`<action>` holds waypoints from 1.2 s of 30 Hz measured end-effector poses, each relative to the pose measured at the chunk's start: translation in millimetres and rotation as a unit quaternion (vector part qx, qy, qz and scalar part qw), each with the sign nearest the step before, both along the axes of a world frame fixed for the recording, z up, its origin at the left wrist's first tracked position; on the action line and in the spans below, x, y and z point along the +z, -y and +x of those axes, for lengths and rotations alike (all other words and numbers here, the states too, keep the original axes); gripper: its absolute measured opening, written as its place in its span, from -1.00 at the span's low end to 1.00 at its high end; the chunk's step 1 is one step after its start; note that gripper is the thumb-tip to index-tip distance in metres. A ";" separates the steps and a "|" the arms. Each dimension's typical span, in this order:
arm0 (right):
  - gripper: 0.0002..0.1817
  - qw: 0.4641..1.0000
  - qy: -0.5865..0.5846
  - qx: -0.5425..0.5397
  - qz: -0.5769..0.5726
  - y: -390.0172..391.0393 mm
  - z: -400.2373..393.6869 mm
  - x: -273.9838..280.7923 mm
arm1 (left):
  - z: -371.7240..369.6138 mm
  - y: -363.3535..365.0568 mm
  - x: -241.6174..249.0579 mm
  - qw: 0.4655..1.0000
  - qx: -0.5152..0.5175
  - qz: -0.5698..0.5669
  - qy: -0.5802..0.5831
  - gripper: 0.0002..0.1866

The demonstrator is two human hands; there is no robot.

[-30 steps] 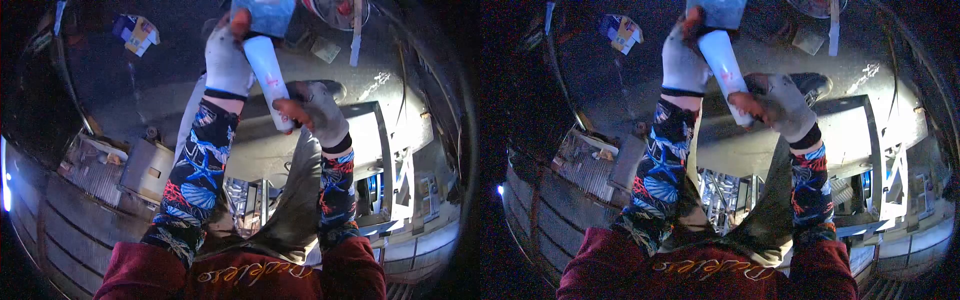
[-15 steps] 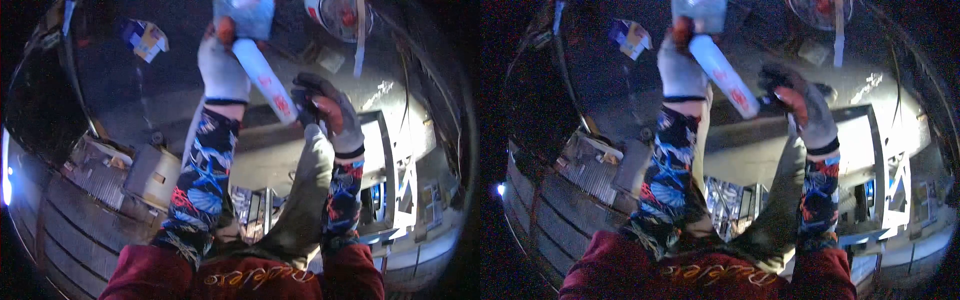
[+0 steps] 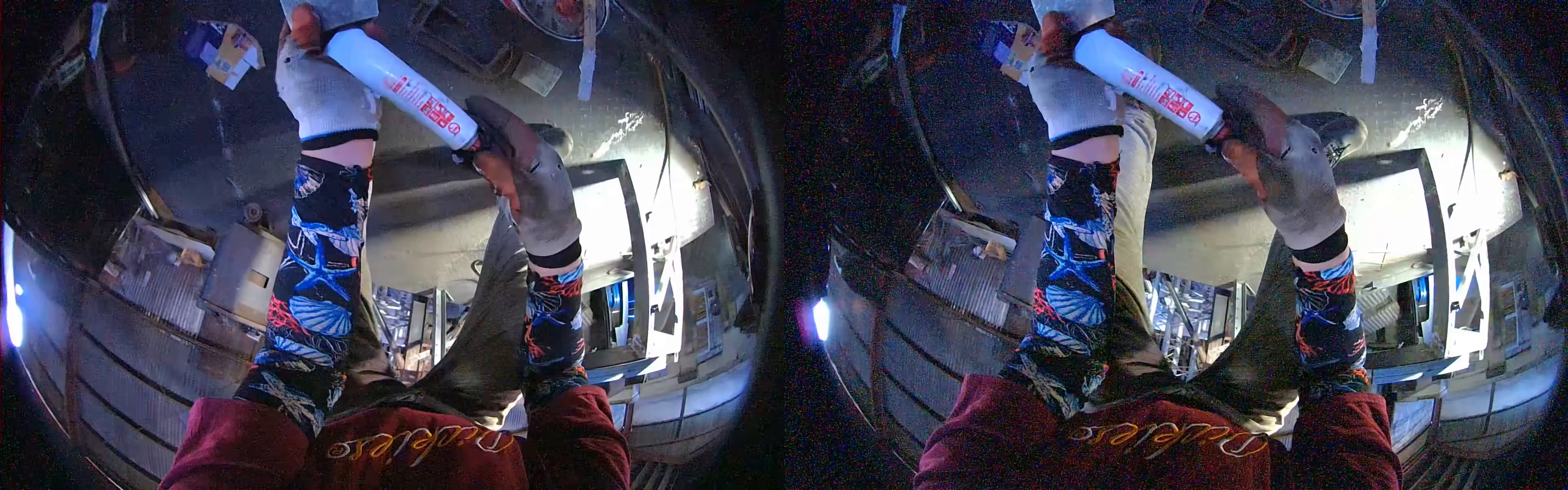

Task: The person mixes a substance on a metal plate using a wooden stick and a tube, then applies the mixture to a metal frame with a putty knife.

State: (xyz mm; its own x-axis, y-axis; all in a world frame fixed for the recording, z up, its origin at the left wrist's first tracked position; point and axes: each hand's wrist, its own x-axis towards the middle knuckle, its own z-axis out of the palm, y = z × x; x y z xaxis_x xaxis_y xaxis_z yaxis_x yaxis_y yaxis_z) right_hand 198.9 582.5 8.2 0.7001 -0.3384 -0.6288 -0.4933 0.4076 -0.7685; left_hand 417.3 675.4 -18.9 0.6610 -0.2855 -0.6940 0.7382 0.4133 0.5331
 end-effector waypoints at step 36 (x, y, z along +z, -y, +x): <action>-0.39 0.971 -0.042 -0.021 -0.236 -11.0 28.3 37.7 | 9.3 -22.2 -8.1 0.997 0.060 -0.048 -0.009 -0.69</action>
State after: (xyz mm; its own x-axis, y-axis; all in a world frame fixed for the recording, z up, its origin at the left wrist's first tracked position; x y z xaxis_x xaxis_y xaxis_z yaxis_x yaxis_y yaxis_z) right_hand 227.2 593.5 45.8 0.6328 -0.6296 -0.4507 -0.5523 0.0410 -0.8326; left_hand 426.6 697.5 -27.0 0.6823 -0.2708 -0.6791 0.6890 0.5485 0.4737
